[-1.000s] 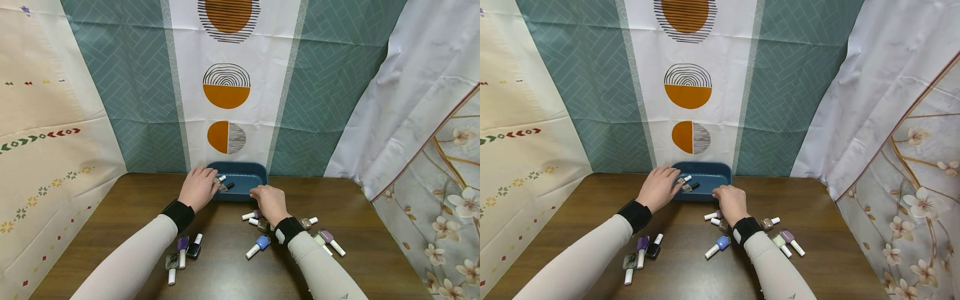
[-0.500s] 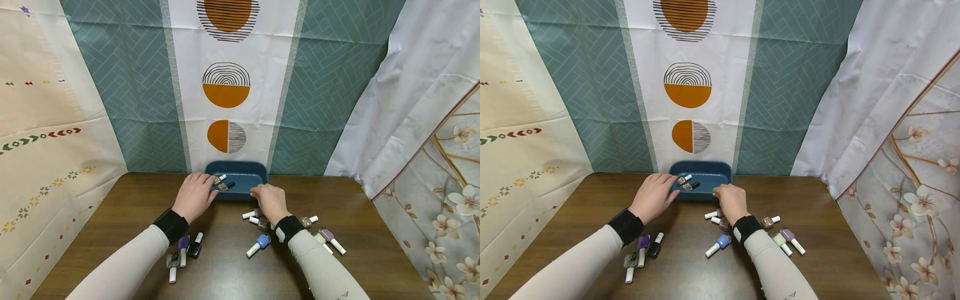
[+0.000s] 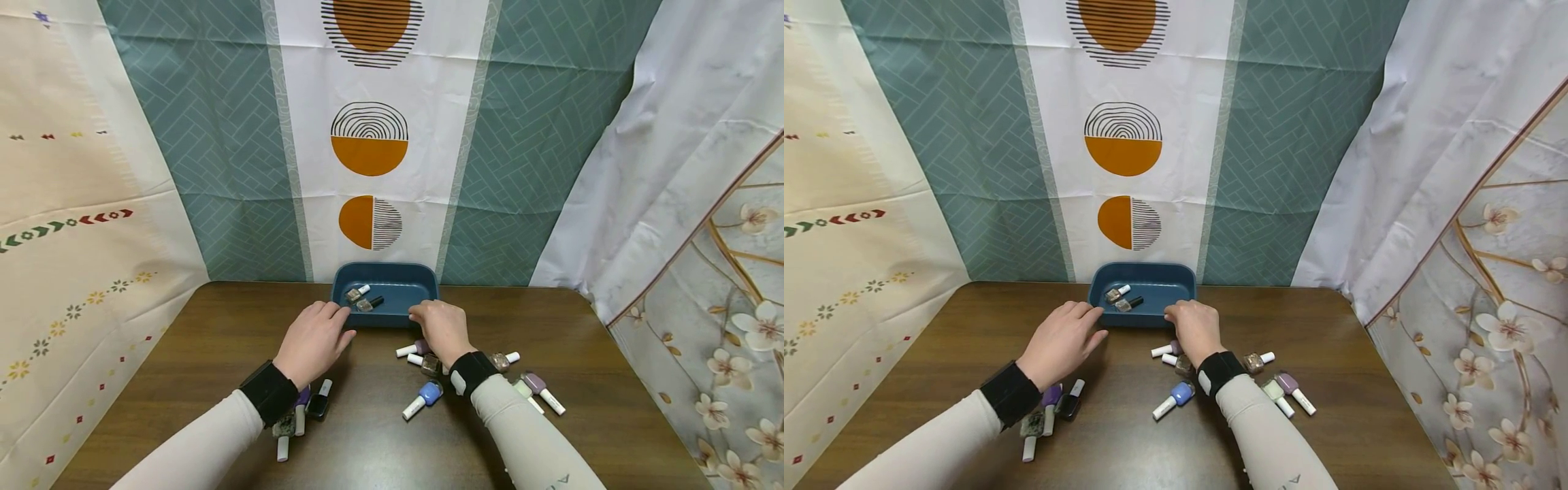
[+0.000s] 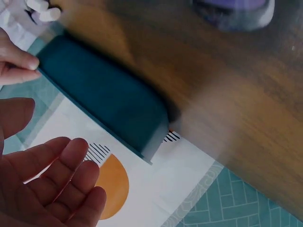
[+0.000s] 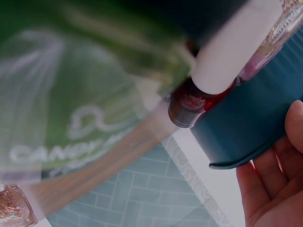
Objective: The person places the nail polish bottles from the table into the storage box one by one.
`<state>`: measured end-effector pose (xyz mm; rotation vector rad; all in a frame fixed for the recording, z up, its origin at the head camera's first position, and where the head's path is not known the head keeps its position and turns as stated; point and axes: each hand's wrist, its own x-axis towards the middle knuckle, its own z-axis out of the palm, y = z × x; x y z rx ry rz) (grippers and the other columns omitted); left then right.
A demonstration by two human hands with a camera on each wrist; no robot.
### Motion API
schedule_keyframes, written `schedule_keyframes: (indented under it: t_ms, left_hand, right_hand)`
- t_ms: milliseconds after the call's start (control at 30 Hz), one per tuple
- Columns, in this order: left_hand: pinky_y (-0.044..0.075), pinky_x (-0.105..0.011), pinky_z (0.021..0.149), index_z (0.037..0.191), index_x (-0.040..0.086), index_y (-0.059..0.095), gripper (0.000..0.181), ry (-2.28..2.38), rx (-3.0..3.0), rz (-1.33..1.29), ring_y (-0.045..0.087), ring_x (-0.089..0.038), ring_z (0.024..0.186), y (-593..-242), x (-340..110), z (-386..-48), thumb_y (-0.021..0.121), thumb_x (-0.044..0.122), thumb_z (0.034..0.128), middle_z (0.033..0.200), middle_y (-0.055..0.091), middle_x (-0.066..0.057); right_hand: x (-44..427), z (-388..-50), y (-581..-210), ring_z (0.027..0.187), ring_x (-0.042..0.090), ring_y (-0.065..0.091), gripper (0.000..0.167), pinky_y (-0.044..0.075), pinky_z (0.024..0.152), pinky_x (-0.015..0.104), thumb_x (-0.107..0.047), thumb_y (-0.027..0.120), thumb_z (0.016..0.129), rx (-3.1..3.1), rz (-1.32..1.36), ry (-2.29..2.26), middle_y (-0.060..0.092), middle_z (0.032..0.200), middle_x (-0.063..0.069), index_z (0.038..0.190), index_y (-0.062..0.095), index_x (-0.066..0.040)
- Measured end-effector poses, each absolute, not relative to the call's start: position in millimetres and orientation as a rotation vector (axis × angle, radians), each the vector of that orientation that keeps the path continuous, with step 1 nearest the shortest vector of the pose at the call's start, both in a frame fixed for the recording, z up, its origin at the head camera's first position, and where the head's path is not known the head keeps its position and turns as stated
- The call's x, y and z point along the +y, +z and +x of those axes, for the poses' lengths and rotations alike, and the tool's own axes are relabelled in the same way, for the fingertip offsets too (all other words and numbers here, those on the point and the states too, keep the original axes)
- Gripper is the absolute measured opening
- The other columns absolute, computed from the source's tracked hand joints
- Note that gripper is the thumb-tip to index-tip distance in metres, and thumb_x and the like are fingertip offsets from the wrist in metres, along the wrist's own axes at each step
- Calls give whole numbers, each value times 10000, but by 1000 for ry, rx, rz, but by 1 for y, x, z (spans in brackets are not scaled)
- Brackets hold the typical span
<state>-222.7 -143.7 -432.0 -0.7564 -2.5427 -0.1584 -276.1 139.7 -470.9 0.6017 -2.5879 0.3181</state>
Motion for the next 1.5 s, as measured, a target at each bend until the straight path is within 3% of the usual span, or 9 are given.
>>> schedule_keyframes:
  t_ms: [433,1500]
  left_hand:
    - [576,-434,920,1114,11,784,324,-117,-2630,-785,627,-278,906,-441,-143,-195,891,277,962,979,703,-103]
    - [566,-507,990,1072,35,785,341,-31,-2842,-742,649,-284,920,-460,-157,-169,900,330,947,972,736,-99]
  right_hand:
    - [140,-276,-471,846,184,766,127,609,687,401,-264,791,1018,-2592,597,319,808,953,-43,1093,881,-216]
    - [138,-274,-470,837,198,763,124,606,683,419,-250,799,1007,-2590,594,343,801,934,-33,1083,881,-195]
